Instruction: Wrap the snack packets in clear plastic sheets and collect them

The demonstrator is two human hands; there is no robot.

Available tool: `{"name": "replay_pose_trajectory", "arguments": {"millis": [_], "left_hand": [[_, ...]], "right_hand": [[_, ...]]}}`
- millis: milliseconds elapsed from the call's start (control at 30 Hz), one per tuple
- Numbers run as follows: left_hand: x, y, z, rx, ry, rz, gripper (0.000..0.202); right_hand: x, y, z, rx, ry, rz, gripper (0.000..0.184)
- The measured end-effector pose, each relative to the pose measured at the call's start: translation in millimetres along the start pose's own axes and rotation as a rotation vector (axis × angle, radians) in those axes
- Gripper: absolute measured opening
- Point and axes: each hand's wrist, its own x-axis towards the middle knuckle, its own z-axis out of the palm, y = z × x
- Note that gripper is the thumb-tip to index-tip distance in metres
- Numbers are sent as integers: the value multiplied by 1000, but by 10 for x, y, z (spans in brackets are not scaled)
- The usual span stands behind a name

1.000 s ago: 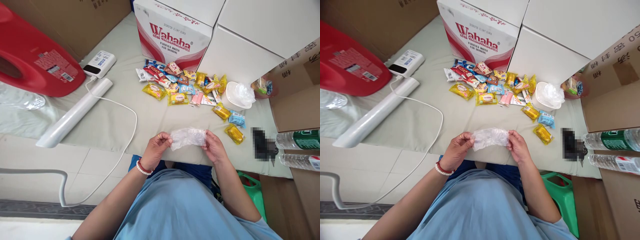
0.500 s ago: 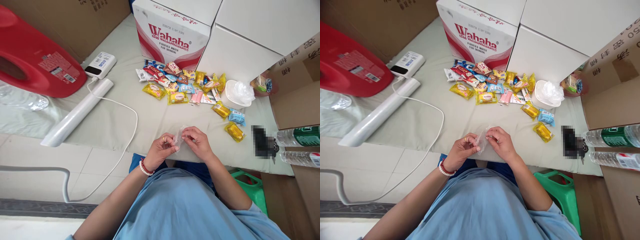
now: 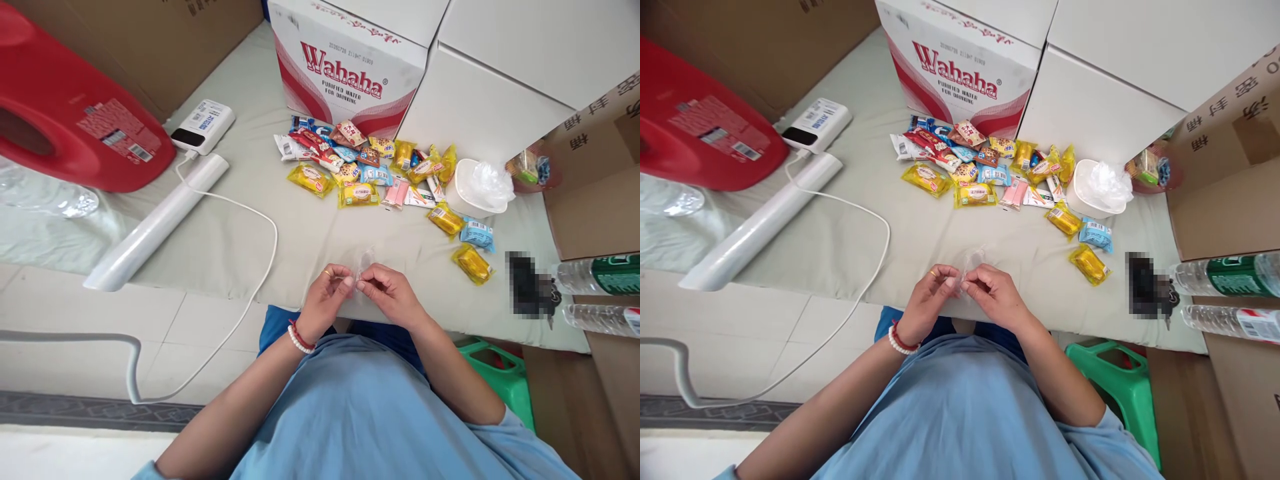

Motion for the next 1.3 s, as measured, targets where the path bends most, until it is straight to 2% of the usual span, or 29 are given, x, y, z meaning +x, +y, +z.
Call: {"name": "replay_pose_trajectory", "arguments": {"millis": [100, 200, 367, 500, 567, 667, 767, 833, 900, 967, 1033, 1100, 1200, 1267, 1300], "left_hand": [[28, -21, -17, -26, 31, -74, 39], [67, -41, -60, -125, 110, -106, 37], [83, -30, -105, -337, 218, -157, 41], [54, -18, -85, -420, 185, -203, 42], [45, -18, -68, -425, 169, -212, 41], [41, -15, -54, -395, 162, -199, 37], [30, -1, -58, -371, 149, -204, 32], [18, 22, -67, -345, 135, -223, 27], [18, 58, -74, -277, 151, -248, 26], [52, 107, -74, -133, 213, -253, 26], [133, 157, -67, 95, 284, -207, 29], [253, 195, -54, 362, 315, -144, 34], [435, 191, -34, 657, 294, -116, 21], [509, 142, -27, 685, 277, -88, 12], [526, 108, -26, 646, 276, -67, 16]], "right_hand": [[-38, -15, -68, -57, 20, -46, 28], [-117, 16, -153, -13, 146, -11, 31], [-329, 239, -276, 153, 298, 239, 40], [-512, 419, -311, 96, 228, 347, 41], [-566, 437, -327, 19, 277, 334, 37], [-532, 384, -360, -85, 430, 255, 30], [-346, 337, -374, -218, 439, 166, 26], [-182, 354, -357, -316, 409, 157, 28], [-37, 403, -318, -376, 367, 185, 32], [58, 452, -267, -390, 321, 186, 25], [95, 471, -220, -382, 297, 127, 15], [89, 451, -191, -367, 291, 49, 14], [38, 385, -192, -337, 290, -24, 13], [-9, 351, -225, -312, 323, -41, 15], [-34, 344, -248, -294, 352, -40, 15]]}}
